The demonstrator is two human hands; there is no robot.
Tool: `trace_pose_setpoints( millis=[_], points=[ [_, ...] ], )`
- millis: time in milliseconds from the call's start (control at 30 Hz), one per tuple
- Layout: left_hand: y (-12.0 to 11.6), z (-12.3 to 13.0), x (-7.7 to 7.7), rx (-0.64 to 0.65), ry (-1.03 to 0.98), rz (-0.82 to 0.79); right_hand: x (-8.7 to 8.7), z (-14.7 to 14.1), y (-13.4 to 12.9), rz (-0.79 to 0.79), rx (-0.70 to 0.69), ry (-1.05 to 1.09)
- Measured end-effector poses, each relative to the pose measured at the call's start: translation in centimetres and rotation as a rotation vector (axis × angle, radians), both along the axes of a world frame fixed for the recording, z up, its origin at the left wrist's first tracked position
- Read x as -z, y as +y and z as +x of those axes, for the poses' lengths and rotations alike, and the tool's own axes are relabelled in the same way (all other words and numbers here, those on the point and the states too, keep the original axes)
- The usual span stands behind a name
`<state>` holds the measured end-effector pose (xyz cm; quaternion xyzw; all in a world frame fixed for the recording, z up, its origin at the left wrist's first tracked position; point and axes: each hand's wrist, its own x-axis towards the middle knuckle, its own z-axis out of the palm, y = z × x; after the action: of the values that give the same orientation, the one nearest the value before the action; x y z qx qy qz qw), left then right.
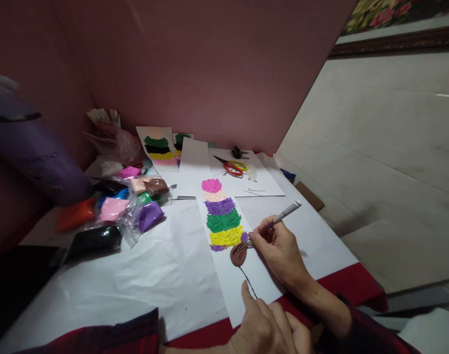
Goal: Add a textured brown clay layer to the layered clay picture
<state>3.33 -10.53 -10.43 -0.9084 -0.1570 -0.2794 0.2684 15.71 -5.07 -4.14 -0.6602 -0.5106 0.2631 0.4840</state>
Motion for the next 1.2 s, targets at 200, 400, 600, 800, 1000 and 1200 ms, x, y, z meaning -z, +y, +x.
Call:
trace_pose_setpoints(
  millis=[200, 400, 600, 800, 1000, 1200],
  points=[
    [0.0, -0.1, -0.5, -0.003, -0.005, -0.001, 0.1, 0.2, 0.1, -0.012, 0.024, -0.005],
    [-0.1, -0.2, -0.4, 0.000, 0.005, -0.004, 0.3, 0.5, 0.3, -0.009, 0.058, -0.012],
    [-0.1, 0.0, 0.0, -0.005, -0.001, -0.006, 0.2, 0.5, 0.4, -0.004, 0.085, -0.017],
    [0.0, 0.1, 0.2, 0.000, -0.011, -0.004, -0.2, 0.3, 0.3, 0.026, 0.111, -0.031],
    [0.1, -0.1, -0.3, 0.009, 0.002, -0.004, -0.2, 0.3, 0.2, 0.029, 0.134, -0.049],
    [0.2, -0.2, -1.1, 0.020, 0.028, -0.011, -0.2, 0.3, -0.1, 0.088, 0.150, -0.024]
  ],
)
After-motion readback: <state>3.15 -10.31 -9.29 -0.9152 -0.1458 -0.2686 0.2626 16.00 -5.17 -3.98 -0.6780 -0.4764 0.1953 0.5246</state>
